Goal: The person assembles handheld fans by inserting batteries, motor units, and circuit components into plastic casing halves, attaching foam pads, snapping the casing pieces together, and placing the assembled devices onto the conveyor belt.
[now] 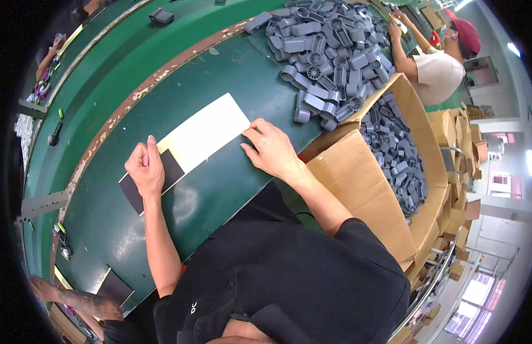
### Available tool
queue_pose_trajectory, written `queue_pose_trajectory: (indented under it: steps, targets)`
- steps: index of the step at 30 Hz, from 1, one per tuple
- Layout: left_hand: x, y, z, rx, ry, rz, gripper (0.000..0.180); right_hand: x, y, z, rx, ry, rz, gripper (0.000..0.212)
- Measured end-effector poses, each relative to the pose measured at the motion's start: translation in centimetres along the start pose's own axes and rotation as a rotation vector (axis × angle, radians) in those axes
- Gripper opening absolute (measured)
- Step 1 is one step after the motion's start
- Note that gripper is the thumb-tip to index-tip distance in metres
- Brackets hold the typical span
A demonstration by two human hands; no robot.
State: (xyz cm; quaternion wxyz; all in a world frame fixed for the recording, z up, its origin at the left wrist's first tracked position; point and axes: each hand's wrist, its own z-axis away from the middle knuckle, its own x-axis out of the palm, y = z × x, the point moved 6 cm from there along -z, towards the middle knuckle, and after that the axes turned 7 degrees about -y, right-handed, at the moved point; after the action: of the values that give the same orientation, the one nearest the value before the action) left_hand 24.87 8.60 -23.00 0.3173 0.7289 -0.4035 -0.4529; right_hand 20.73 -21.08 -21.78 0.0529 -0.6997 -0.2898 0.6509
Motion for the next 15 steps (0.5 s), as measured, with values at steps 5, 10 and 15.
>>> queue_pose_trajectory:
  steps: [5, 10, 15]
  targets:
    - [0.1, -0.5, 0.5, -0.025, 0.006, -0.005, 0.056, -0.5, 0.9, 0.2, 0.044, -0.002, 0.006, 0.025]
    - [0.3, -0.8, 0.6, -0.046, -0.005, 0.027, 0.056, -5.2, 5.7, -1.3, 0.136, 0.221, 0.227, 0.028]
    - [-0.2, -0.7, 0.6, -0.041, 0.021, 0.013, 0.056, -7.4, 9.3, -3.4, 0.414, 0.289, 0.604, 0.052]
